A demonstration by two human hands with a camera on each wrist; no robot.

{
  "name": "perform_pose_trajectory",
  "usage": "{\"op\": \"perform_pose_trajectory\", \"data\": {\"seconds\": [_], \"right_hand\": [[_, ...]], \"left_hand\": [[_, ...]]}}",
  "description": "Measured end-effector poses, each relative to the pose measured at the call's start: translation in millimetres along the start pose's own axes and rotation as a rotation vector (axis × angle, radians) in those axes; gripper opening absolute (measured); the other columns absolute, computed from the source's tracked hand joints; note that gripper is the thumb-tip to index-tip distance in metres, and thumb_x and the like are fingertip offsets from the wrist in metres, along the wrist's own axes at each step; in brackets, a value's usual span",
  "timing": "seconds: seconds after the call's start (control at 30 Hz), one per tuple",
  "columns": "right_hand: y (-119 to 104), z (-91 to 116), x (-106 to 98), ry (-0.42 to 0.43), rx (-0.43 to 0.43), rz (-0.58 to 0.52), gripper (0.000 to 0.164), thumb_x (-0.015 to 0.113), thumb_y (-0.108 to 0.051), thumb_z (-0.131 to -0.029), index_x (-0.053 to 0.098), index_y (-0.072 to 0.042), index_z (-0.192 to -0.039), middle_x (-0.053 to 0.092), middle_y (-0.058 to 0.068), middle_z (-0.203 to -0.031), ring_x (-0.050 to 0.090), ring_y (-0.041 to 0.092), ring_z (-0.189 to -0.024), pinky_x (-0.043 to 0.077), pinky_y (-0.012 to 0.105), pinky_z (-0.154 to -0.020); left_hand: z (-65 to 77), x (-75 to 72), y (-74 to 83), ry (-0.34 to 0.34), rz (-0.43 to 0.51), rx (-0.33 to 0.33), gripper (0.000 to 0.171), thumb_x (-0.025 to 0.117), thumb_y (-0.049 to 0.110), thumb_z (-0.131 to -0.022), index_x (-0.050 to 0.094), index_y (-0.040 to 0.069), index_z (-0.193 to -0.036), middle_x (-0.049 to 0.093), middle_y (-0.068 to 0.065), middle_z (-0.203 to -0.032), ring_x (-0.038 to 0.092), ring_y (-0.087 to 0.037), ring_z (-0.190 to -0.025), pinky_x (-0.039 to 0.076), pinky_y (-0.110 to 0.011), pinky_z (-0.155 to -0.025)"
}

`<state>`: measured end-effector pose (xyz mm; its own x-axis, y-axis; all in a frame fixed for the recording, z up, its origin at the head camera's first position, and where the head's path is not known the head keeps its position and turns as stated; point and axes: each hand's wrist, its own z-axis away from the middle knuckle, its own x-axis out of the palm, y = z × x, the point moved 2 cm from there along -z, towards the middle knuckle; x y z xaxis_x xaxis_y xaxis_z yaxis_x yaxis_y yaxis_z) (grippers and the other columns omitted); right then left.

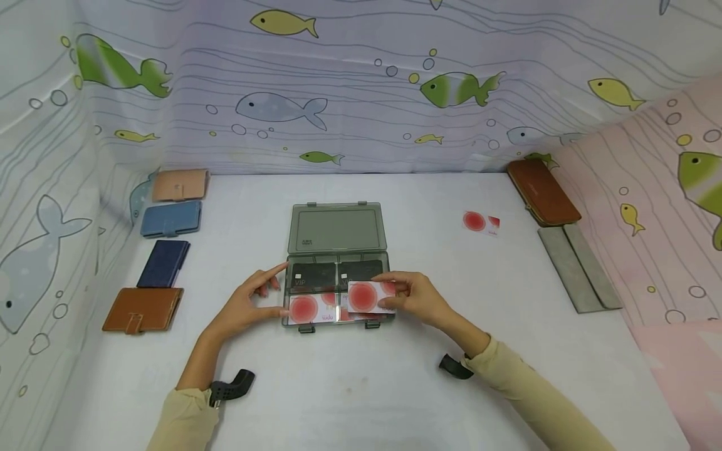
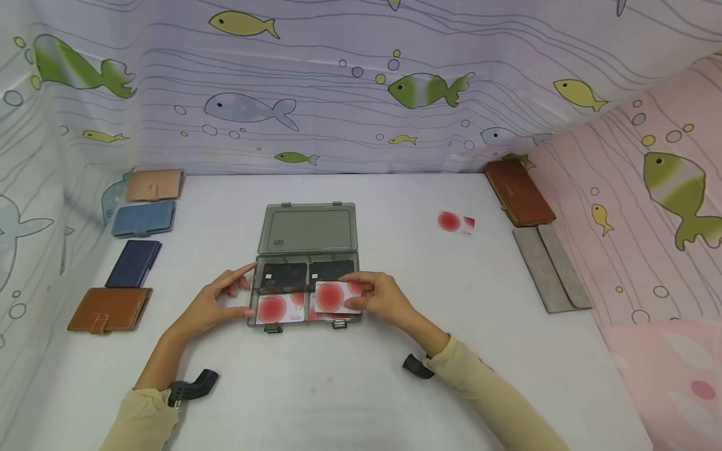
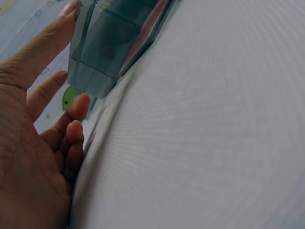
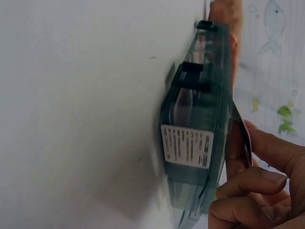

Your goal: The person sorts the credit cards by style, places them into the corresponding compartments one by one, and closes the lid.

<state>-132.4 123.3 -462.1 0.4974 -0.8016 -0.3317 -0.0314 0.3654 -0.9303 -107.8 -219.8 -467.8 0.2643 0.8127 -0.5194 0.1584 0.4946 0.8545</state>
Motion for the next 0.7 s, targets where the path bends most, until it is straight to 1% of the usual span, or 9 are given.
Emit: {"op": "perform_pose_trajectory", "data": {"seconds": [0.07,0.17,0.23,0.3,0.37,0.47,0.57,0.63,0.7], "right_hand": [[-2,-2,5,-0.012,-0.011,0.044,0.042,0.078,-0.001,-0.081,0.070,-0.007,-0.122,0.052,-0.007,-0.060,0.037,0.006,-0.054,0.029,0.020,-0.052],[-5,-3,10,-0.014,-0.021,0.130,0.041,0.079,-0.002,-0.080,0.071,-0.007,-0.120,0.037,-0.007,-0.056,0.031,0.006,-0.053,0.027,0.021,-0.051],[-7,-3,12,-0.011,-0.018,0.169,0.040,0.079,-0.003,-0.080,0.071,-0.006,-0.119,0.036,-0.006,-0.056,0.030,0.007,-0.053,0.027,0.021,-0.051],[-9,-3,13,-0.007,-0.008,0.191,0.040,0.079,-0.004,-0.080,0.070,-0.006,-0.120,0.040,-0.006,-0.057,0.033,0.007,-0.054,0.028,0.022,-0.052],[-11,-1,12,-0.010,0.007,0.194,0.041,0.079,-0.005,-0.081,0.070,-0.006,-0.120,0.051,-0.005,-0.061,0.039,0.007,-0.055,0.031,0.022,-0.053],[-14,4,7,-0.025,0.024,0.179,0.040,0.078,-0.007,-0.083,0.069,-0.007,-0.122,0.069,0.000,-0.072,0.048,0.010,-0.054,0.036,0.023,-0.051],[-17,11,-2,-0.029,0.040,0.155,0.038,0.075,-0.007,-0.086,0.069,-0.008,-0.124,0.075,0.008,-0.083,0.053,0.025,-0.047,0.038,0.025,-0.047],[-17,16,-11,-0.017,0.049,0.139,0.039,0.074,-0.007,-0.087,0.068,-0.008,-0.125,0.075,0.012,-0.085,0.050,0.038,-0.044,0.036,0.025,-0.044],[-15,18,-23,0.003,0.055,0.126,0.039,0.075,-0.009,-0.087,0.068,-0.007,-0.125,0.075,0.015,-0.086,0.051,0.036,-0.044,0.036,0.025,-0.045]], "left_hand": [[-0.1,-0.1,0.8,-0.003,0.003,0.000,0.083,0.085,0.005,-0.075,0.045,0.004,-0.148,0.050,-0.017,-0.104,0.035,-0.028,-0.085,0.031,-0.035,-0.078],[-0.3,-0.5,1.5,-0.003,0.001,0.005,0.083,0.085,0.005,-0.075,0.046,0.003,-0.148,0.050,-0.018,-0.104,0.035,-0.028,-0.084,0.032,-0.035,-0.077],[-1.0,-0.3,0.5,-0.002,0.003,0.007,0.083,0.085,0.005,-0.074,0.046,0.003,-0.148,0.050,-0.018,-0.104,0.035,-0.029,-0.084,0.032,-0.035,-0.077],[-2.0,0.9,-2.7,0.001,0.001,0.010,0.084,0.085,0.004,-0.074,0.046,0.003,-0.148,0.050,-0.018,-0.103,0.035,-0.029,-0.084,0.032,-0.035,-0.077],[-3.2,3.0,-10.2,0.003,0.000,0.004,0.085,0.086,0.005,-0.074,0.045,0.005,-0.149,0.050,-0.018,-0.104,0.035,-0.029,-0.084,0.031,-0.035,-0.077],[-4.9,6.1,-24.3,0.004,-0.012,-0.012,0.088,0.087,0.008,-0.074,0.044,0.012,-0.151,0.050,-0.014,-0.106,0.035,-0.025,-0.085,0.031,-0.034,-0.078],[-5.7,7.5,-34.9,0.008,-0.017,-0.019,0.090,0.088,0.013,-0.073,0.044,0.018,-0.151,0.050,-0.009,-0.107,0.035,-0.020,-0.085,0.030,-0.033,-0.078],[-4.7,6.4,-29.2,0.009,-0.012,-0.013,0.089,0.088,0.011,-0.073,0.045,0.015,-0.151,0.050,-0.011,-0.106,0.035,-0.021,-0.085,0.030,-0.033,-0.078],[-2.8,4.3,-19.1,0.011,-0.008,0.002,0.087,0.087,0.009,-0.073,0.045,0.010,-0.150,0.050,-0.013,-0.104,0.035,-0.024,-0.084,0.030,-0.033,-0.077]]}}
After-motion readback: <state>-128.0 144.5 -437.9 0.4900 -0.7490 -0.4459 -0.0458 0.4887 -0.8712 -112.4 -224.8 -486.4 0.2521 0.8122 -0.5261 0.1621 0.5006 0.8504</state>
